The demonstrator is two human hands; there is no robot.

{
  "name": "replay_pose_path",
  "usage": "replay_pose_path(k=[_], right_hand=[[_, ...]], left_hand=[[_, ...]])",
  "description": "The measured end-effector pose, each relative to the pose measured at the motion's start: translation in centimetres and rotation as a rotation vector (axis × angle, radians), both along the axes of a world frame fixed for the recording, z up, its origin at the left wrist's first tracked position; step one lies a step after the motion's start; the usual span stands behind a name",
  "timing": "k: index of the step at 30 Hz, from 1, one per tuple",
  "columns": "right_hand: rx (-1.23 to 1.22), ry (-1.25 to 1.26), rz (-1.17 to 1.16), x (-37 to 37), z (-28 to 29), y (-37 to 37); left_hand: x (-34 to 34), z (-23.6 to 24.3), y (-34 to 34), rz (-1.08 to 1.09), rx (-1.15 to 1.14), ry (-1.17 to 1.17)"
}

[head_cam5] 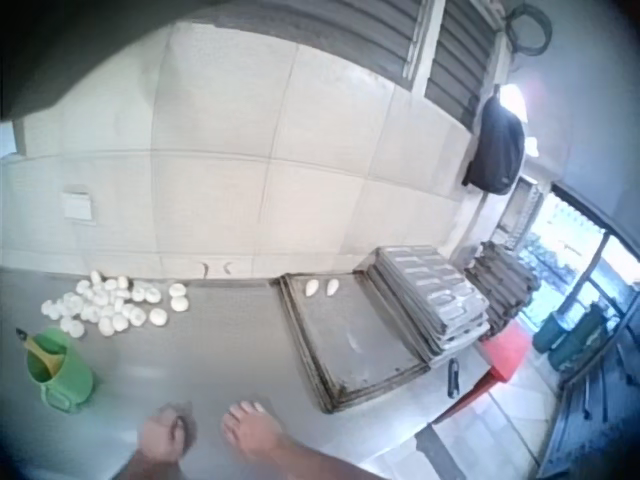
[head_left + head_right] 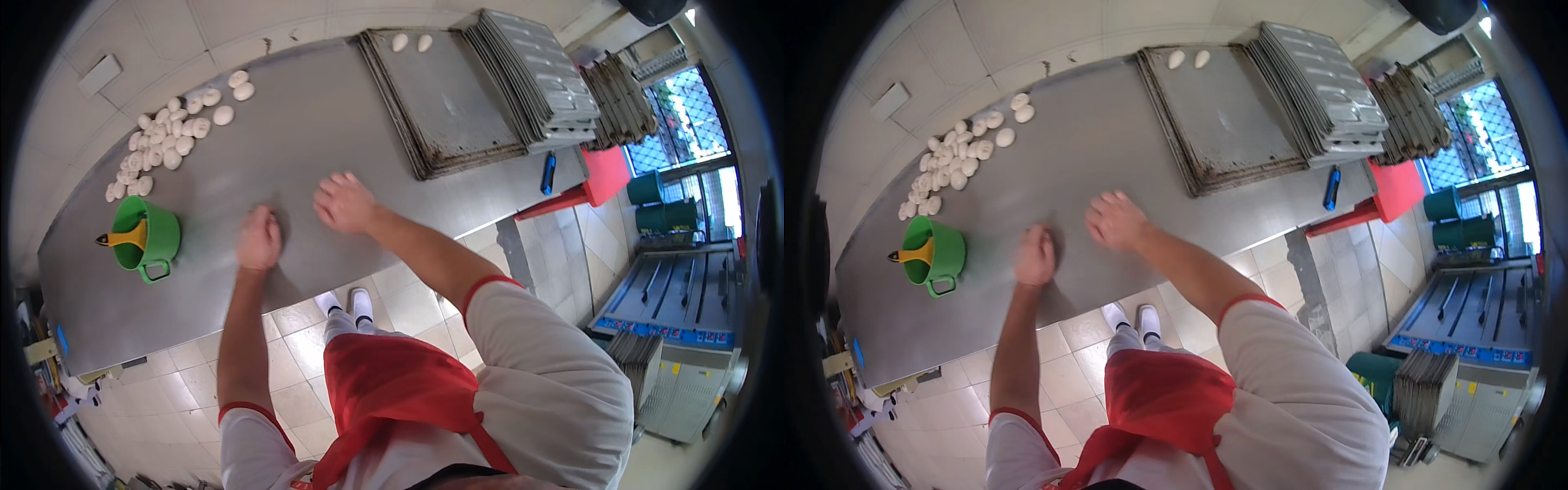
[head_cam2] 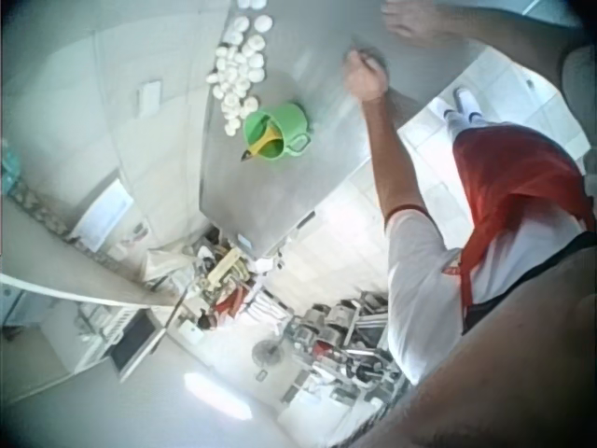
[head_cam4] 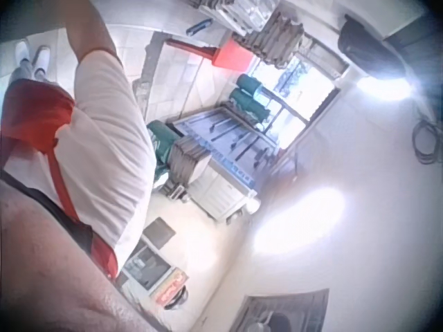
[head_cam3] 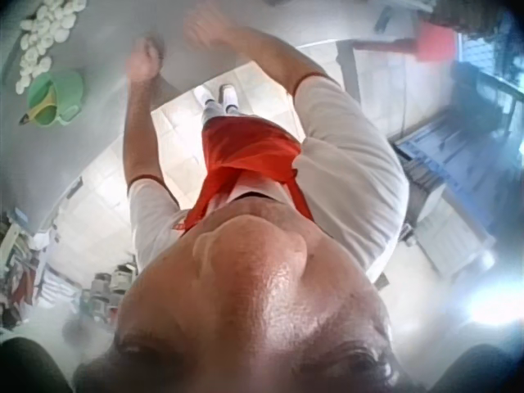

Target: The person shapes portions of dough into rolls by hand on a metal table, places them onto a baking tray, and then uses a small blade to make incisions on the top of each roll before stacking the tray onto others.

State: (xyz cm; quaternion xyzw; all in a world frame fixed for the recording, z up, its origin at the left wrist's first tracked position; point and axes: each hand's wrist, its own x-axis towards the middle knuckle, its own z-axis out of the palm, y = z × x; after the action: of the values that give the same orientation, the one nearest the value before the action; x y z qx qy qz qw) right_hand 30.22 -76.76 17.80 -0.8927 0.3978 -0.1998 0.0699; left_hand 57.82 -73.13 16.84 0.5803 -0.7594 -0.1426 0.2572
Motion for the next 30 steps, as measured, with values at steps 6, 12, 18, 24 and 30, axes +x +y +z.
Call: replay_pose_path(k=[6, 12, 18, 24, 30], right_hand=[[0.054, 0.023, -0.077, -4.7, -2.2, 4.0], [0.027, 0.110, -0.144, -1.4, 1.7, 0.6], [0.146, 0.120, -0.237, -1.1, 0.3, 0.2], [0.063, 0.111, -0.206, -2.0, 0.8, 2.5], [0.111, 0.073, -0.265, 0.3, 0.5, -0.7]], left_hand=[[2.1, -0.8, 6.6, 0.039, -0.106, -0.101], [-1.2, 1.8, 0.9, 0.027, -0.022, -0.160], [-0.8, -0.4, 1.3, 0.106, 0.008, -0.178], [-2.1, 1.1, 1.5, 0.131, -0.072, -0.212], [-1.2, -0.8, -1.4, 0.149, 0.004, -0.204]])
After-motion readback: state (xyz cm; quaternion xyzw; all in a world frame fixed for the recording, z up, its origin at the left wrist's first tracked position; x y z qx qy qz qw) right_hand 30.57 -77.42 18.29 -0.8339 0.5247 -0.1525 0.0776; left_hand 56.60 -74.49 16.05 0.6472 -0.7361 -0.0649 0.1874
